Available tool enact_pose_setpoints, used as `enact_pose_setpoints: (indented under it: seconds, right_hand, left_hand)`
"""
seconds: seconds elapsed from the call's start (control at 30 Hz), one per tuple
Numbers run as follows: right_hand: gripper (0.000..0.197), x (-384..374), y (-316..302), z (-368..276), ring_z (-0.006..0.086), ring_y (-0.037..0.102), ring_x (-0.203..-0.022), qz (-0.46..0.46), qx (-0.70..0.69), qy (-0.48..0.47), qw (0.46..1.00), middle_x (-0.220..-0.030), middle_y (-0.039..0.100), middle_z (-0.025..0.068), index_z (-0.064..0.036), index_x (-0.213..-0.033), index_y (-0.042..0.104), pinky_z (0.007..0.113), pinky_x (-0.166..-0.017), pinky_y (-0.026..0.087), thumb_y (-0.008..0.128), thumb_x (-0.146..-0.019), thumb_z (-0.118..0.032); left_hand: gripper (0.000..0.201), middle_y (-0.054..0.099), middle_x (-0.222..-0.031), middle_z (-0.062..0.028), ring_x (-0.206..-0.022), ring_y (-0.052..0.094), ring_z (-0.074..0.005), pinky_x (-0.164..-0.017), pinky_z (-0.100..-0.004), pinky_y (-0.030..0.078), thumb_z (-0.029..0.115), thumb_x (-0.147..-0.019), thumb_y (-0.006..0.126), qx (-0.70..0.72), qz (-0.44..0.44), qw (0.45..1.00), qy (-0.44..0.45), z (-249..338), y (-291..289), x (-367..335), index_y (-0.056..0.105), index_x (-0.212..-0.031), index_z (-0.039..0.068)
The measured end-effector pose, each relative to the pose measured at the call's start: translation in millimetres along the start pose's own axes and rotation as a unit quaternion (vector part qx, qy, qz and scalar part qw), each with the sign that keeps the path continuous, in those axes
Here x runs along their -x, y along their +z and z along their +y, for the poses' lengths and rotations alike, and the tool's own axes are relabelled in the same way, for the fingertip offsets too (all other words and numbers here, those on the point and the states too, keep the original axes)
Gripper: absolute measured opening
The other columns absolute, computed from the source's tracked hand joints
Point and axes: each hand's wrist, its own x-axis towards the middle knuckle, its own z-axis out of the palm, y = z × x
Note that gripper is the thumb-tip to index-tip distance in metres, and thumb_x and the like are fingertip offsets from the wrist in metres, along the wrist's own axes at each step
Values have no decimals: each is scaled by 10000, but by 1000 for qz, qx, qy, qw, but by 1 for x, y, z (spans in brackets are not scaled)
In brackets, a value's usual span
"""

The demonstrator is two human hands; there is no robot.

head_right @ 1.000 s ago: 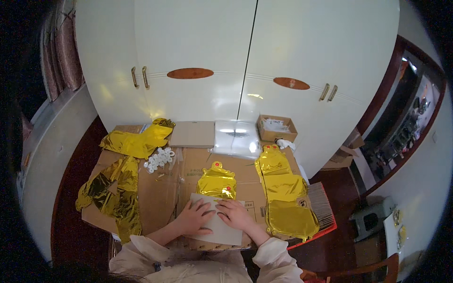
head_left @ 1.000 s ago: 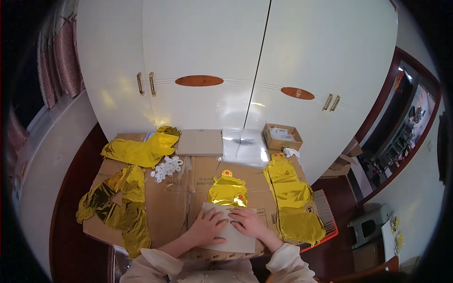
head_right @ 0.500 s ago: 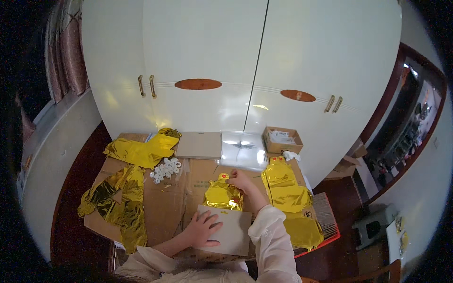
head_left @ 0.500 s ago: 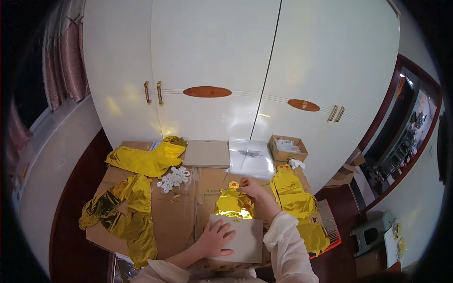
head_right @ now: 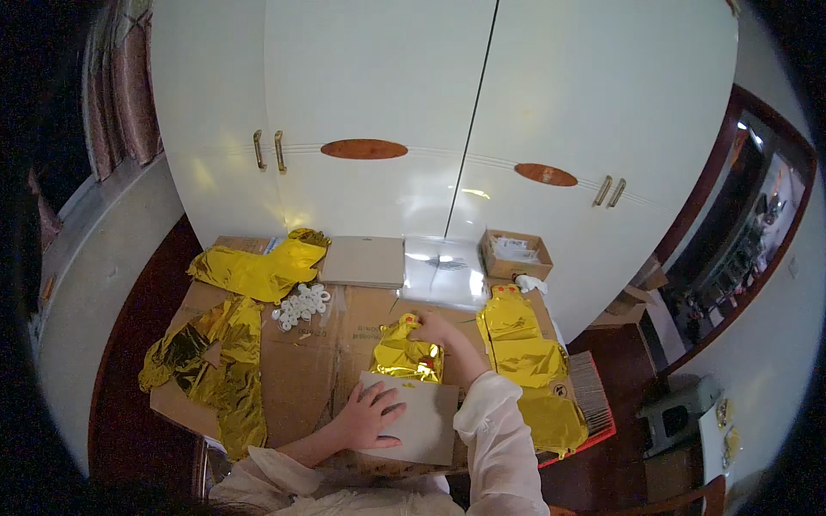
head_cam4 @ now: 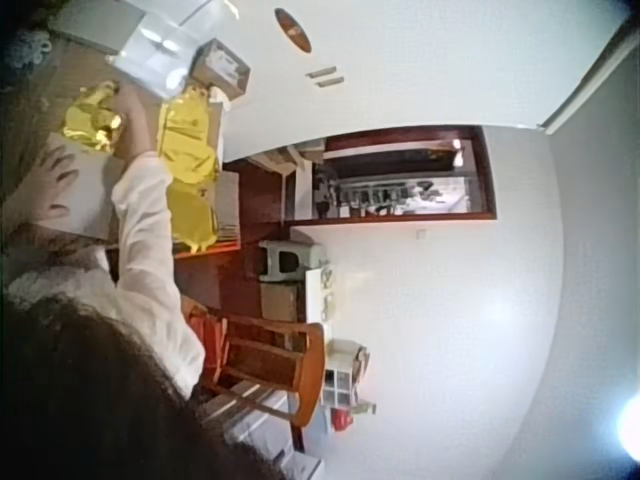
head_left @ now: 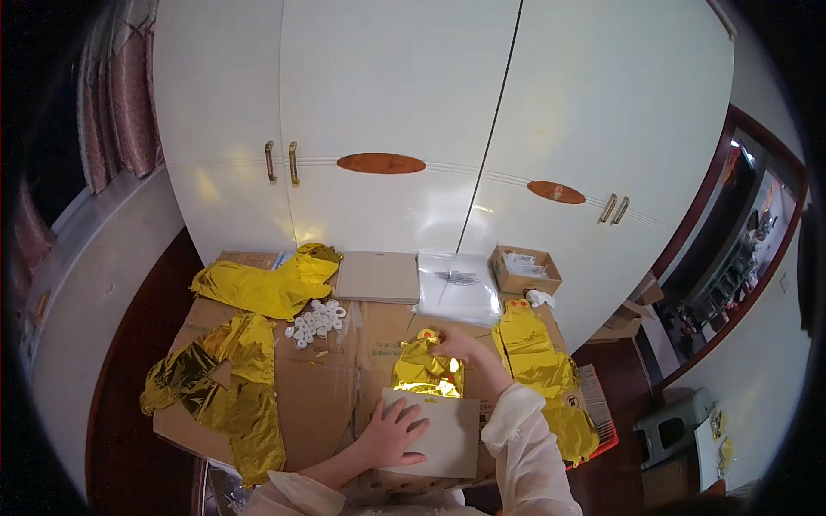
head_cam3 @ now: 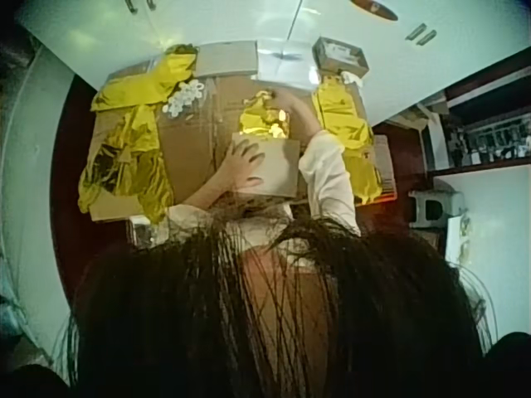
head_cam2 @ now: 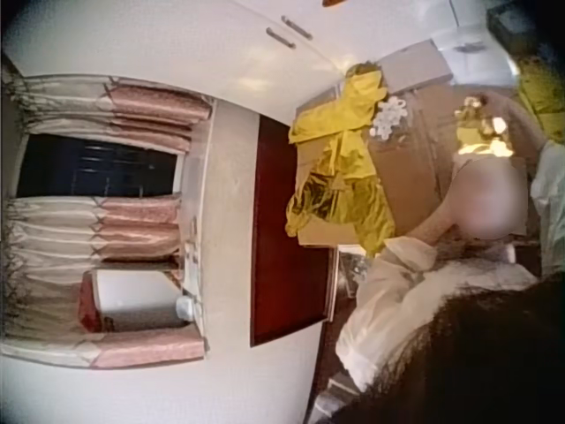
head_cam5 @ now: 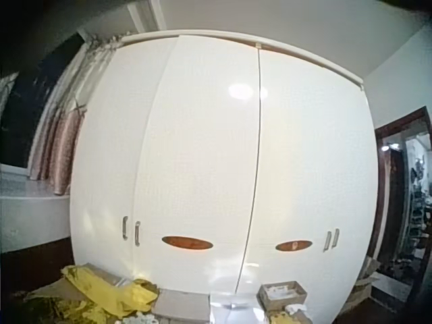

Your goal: Folding and preparing gold-colored foil bags on a workbench.

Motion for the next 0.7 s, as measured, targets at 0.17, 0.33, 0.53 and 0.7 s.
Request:
enact_pose_setpoints:
  seconds: [0.17,0.33,0.53,0.7]
  right_hand:
    - [382,11,10,-30,195,630,-905,162,163,36,973,-981,670,106,37,-1081,604,316,-815,516,772,-757,-74]
    - [344,20,-3,-24,327,648,-941,35,40,13,999,-1009,682,159,-11,-1026,649,411,-845,511,761,-732,-149]
    - [185,53,18,-41,342,627,-969,123,312,-211,918,-1022,677,128,-85,-903,678,443,-800,504,739,-755,-177]
    - [199,80,26,-52,363,634,-937,106,284,-309,901,-954,668,152,-43,-862,685,458,-819,502,720,-806,-230]
  left_hand:
    - [737,476,-1356,-155,-1285,401,-404,-975,-691,320,668,-786,616,1,5,1000,-4,-1,3,4,568,-1303,144]
    - [735,477,-1360,-160,-1292,401,-402,-983,-699,313,671,-794,599,-3,-3,1000,0,0,3,1,564,-1309,148]
    - [724,480,-1359,-160,-1288,409,-398,-985,-703,308,669,-800,583,3,6,1000,-7,-1,7,4,569,-1305,151]
    - [744,473,-1380,-158,-1295,398,-402,-992,-689,311,662,-784,616,2,0,1000,-7,0,9,4,558,-1326,156]
